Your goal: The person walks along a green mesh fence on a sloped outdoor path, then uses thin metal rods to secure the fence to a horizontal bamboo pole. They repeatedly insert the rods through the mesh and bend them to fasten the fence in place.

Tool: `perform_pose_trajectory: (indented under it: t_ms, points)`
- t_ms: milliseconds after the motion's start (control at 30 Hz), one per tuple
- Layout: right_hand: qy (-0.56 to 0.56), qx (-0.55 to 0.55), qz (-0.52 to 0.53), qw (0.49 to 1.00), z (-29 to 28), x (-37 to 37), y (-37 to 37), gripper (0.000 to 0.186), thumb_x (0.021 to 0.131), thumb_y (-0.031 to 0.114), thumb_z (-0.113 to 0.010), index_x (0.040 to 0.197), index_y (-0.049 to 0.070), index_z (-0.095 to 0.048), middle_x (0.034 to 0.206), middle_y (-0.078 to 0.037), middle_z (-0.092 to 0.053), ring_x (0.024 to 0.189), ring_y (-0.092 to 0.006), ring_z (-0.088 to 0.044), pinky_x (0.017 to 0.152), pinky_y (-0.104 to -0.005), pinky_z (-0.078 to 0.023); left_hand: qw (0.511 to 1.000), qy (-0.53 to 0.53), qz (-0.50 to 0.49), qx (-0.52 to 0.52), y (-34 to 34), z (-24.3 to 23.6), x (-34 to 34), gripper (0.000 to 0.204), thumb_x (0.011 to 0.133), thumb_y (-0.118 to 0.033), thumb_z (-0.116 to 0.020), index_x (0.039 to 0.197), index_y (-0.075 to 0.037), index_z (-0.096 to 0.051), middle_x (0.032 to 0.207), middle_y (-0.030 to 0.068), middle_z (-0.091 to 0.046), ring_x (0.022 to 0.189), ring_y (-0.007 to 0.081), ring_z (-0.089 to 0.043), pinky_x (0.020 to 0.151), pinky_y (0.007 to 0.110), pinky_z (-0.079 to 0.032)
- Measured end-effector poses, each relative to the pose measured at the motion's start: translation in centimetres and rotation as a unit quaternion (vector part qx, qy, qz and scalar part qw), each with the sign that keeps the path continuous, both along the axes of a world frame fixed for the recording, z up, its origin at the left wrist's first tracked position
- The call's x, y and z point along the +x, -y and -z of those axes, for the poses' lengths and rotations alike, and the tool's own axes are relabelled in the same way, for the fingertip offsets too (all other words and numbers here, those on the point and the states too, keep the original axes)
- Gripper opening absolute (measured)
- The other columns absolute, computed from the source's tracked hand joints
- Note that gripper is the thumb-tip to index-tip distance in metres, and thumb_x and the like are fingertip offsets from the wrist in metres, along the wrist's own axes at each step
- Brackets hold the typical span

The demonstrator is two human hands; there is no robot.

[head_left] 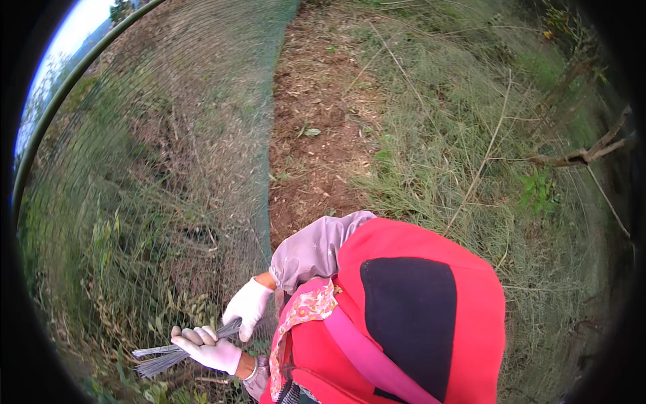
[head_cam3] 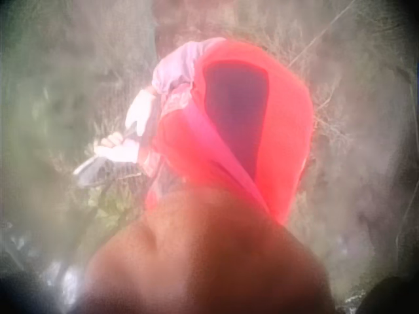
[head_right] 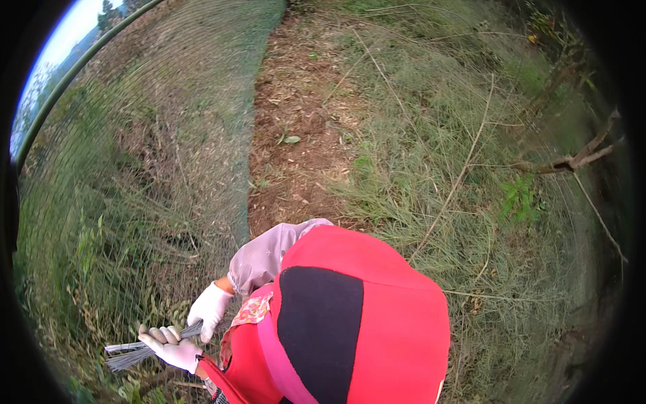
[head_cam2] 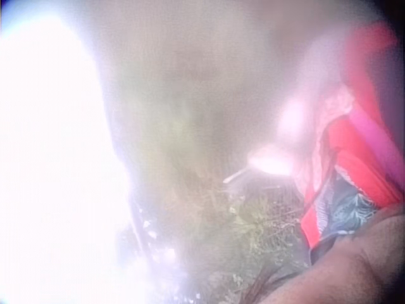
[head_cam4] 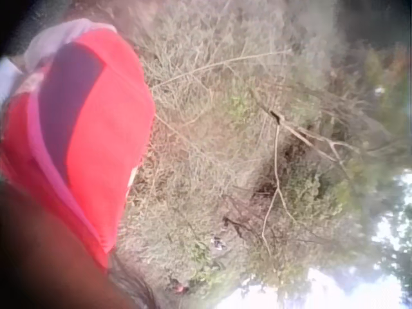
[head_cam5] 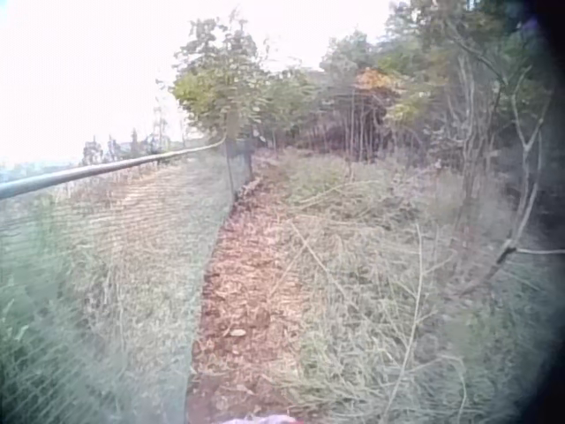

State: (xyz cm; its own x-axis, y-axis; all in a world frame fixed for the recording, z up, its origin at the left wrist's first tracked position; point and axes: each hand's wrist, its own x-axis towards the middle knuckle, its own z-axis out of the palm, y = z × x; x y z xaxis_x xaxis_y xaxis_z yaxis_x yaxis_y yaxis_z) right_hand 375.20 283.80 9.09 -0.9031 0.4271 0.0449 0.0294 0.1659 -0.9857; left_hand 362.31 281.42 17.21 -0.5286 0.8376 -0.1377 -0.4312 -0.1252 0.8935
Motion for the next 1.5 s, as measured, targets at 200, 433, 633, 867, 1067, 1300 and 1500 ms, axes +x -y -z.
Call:
perform_pose_trajectory:
  t_ms: [200,433,633,867,1067,1300,1500]
  points:
    - [0.016,-0.107,0.124,0.986,-0.5,9.3,-1.4,0.033,0.088,0.032,-0.063,0.091,0.0,-0.056,0.071,-0.003,-0.056,0.067,-0.0124,-0.053,0.058,-0.0311,-0.045,0.994,-0.012,0.103,0.04,-3.7,-0.1,9.1,0.025,0.101,-0.03,-0.043,0.103,-0.005,-0.048,0.059,-0.0067,-0.018,0.042,0.0032,-0.014,0.038,0.023,-0.014]
    - [-0.046,0.004,0.275,0.96,0.2,21.3,-3.7,0.036,0.092,0.033,-0.055,0.094,-0.002,-0.056,0.073,-0.013,-0.056,0.07,-0.02,-0.053,0.065,-0.0368,-0.044,0.955,0.079,0.27,0.09,-8.5,0.5,21.0,0.027,0.101,-0.033,-0.043,0.102,-0.006,-0.047,0.061,-0.0059,-0.02,0.049,0.0048,-0.019,0.047,0.023,-0.02]
    - [0.02,-0.001,0.389,0.921,1.0,31.8,-3.4,0.041,0.088,0.039,-0.058,0.101,0.001,-0.056,0.08,-0.018,-0.061,0.075,-0.0276,-0.059,0.068,-0.0393,-0.046,0.902,0.174,0.39,0.06,-12.3,2.7,31.3,0.023,0.101,-0.03,-0.043,0.099,-0.008,-0.05,0.055,-0.0068,-0.02,0.042,0.0037,-0.017,0.039,0.022,-0.017]
    - [0.154,0.074,0.549,0.818,1.2,39.3,-1.0,0.048,0.081,0.051,-0.061,0.099,0.007,-0.057,0.075,-0.018,-0.06,0.074,-0.0399,-0.06,0.064,-0.0459,-0.044,0.878,0.203,0.425,0.09,-14.3,3.3,39.1,0.024,0.102,-0.03,-0.042,0.098,-0.008,-0.05,0.054,-0.0065,-0.019,0.042,0.0039,-0.016,0.039,0.023,-0.015]
    - [0.087,0.037,0.61,0.787,1.2,40.7,-0.8,0.049,0.088,0.053,-0.053,0.08,0.005,-0.057,0.066,-0.018,-0.056,0.063,-0.0372,-0.057,0.058,-0.0439,-0.042,0.837,0.233,0.49,0.076,-15.9,3.4,43.1,0.022,0.101,-0.028,-0.043,0.101,-0.007,-0.05,0.059,-0.0063,-0.018,0.047,0.004,-0.017,0.044,0.022,-0.017]
    - [0.06,0.002,0.642,0.764,1.7,44.5,-2.6,0.047,0.091,0.047,-0.055,0.076,0.002,-0.057,0.062,-0.012,-0.056,0.057,-0.0239,-0.055,0.055,-0.038,-0.042,0.791,0.208,0.572,0.059,-18.2,4.7,48.7,0.018,0.101,-0.024,-0.044,0.105,-0.006,-0.048,0.063,-0.0064,-0.02,0.051,0.0043,-0.019,0.048,0.023,-0.021]
    - [0.089,-0.014,0.697,0.711,2.4,49.2,-6.3,0.051,0.089,0.049,-0.057,0.074,0.001,-0.057,0.058,-0.014,-0.05,0.053,-0.0211,-0.048,0.053,-0.0384,-0.039,0.753,0.231,0.614,0.053,-22.7,4.9,55.0,0.019,0.101,-0.026,-0.044,0.104,-0.007,-0.048,0.061,-0.0063,-0.019,0.049,0.0045,-0.018,0.047,0.023,-0.021]
